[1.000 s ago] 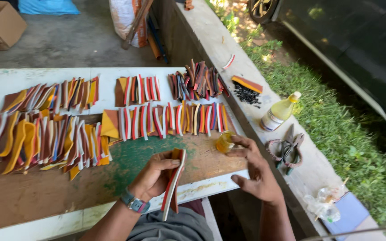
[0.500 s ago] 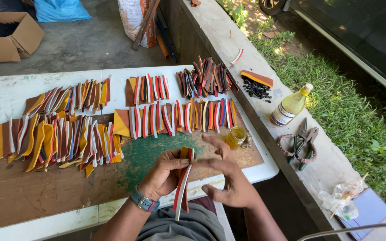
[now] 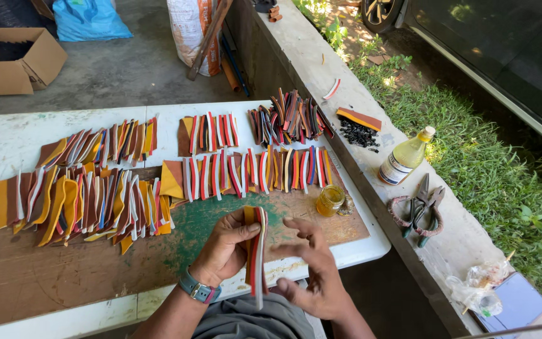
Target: The person repeatedly picks up small multicolored leather strips from a table, rubs them between the fingers of both hands, and places them back down. The person handles the strips one at a time and repeats the same rubbing motion throughout the clip.
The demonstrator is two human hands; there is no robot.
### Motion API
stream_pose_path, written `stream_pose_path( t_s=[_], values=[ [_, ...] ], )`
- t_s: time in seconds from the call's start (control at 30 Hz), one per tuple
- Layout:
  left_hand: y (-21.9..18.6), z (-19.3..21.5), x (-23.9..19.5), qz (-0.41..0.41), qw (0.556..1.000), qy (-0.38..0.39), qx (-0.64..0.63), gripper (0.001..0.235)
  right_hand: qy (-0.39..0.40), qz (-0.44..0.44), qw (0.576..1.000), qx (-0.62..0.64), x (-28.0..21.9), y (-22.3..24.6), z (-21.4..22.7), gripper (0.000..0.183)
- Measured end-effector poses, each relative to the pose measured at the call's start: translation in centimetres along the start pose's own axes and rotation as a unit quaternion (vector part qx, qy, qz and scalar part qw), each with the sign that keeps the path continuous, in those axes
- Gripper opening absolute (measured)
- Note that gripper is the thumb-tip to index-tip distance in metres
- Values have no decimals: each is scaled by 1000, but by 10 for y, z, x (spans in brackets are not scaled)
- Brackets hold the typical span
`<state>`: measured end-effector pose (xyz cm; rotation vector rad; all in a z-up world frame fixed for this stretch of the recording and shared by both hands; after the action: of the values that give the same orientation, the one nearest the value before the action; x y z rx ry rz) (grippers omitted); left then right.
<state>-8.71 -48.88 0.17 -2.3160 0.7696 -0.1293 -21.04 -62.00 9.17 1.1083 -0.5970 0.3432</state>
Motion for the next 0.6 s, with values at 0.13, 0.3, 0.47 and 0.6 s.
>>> stream_pose_path(
  t_s=[0.13,0.3,0.47,0.6],
  values=[
    [-14,1,1,-121,991,-32,41,20,-83,-143,982,88,-9,-20,-23,75],
    [-21,-4,-4,-170,982,-66,56,24,-137,-241,948,158,-5,-43,-39,84],
    [-20,-3,-11,-131,988,-59,64,32,-105,-232,955,152,-5,-45,-39,88],
    [-16,-3,-12,-129,989,-38,62,28,-97,-97,979,153,1,-31,-28,84]
  ],
)
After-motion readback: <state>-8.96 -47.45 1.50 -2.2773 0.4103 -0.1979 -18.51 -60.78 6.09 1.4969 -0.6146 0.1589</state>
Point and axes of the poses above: each hand's wrist, its own x-axis towards the middle knuckle, its own z-axis out of the back of the hand, y = z × x, the point moved 7 cm from there along x, towards the middle knuckle, and after that the axes turned 10 degrees about -y, right-handed, at the moved point
